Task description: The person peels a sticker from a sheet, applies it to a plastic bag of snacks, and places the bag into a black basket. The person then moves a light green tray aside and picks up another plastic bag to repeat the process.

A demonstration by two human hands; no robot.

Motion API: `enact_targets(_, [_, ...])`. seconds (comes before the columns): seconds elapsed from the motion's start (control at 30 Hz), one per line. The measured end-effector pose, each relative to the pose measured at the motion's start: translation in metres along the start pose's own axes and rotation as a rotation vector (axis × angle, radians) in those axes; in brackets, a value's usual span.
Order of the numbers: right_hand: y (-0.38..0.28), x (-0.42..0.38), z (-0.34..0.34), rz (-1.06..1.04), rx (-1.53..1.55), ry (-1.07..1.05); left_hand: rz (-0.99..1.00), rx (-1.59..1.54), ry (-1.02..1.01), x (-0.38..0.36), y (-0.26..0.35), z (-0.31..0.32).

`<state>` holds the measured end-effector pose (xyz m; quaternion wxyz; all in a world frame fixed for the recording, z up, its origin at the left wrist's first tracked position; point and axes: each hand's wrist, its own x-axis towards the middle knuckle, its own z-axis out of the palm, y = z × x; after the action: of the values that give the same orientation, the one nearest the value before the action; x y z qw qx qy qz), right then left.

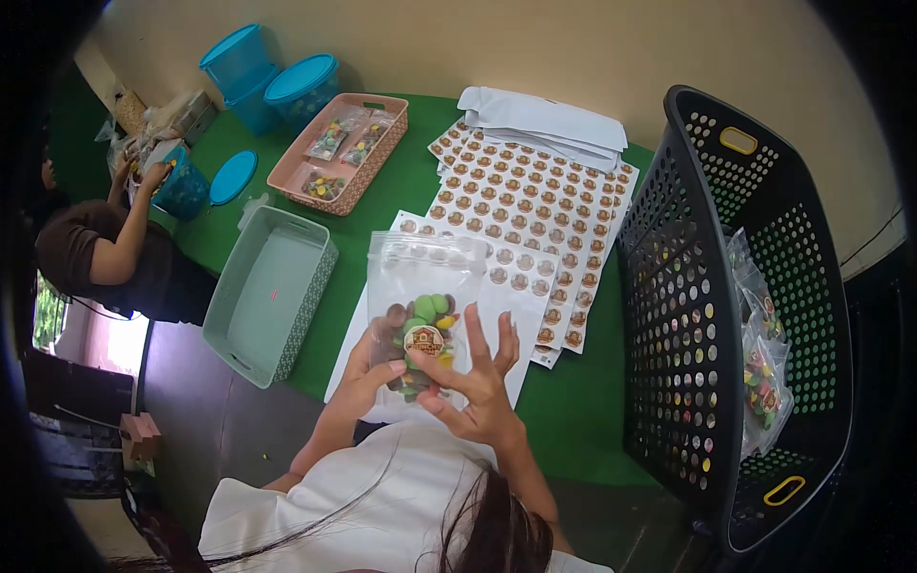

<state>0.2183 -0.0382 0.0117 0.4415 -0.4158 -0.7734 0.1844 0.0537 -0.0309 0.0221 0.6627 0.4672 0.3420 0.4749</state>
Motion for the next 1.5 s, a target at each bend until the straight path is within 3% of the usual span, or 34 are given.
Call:
enact_targets(0.17, [0.0,0.002,-0.001,0.004,0.012,-0.037,0.04,0.003,0.043,-0.003,0.004,-0.001])
enact_targets(0.6, [-0.002,-0.009,-0.01,0.015,-0.022,0.116,0.012,-0.06,-0.091,-0.005,0.006,0.003])
enact_targets(0.97, [-0.008,0.0,-0.015,0.027,-0.123,0.06,0.039,-0.007,-0.117,-0.005,0.005,0.001])
enact_targets(1.13, [-0.004,0.009,-0.016,-0.012,-0.116,0.099,-0.082,0.073,-0.215,-0.009,0.011,0.004])
enact_targets(1.5, [-0.011,0.002,0.001,0.003,-0.176,-0.043,-0.004,0.011,-0.044,-0.002,0.004,0.002])
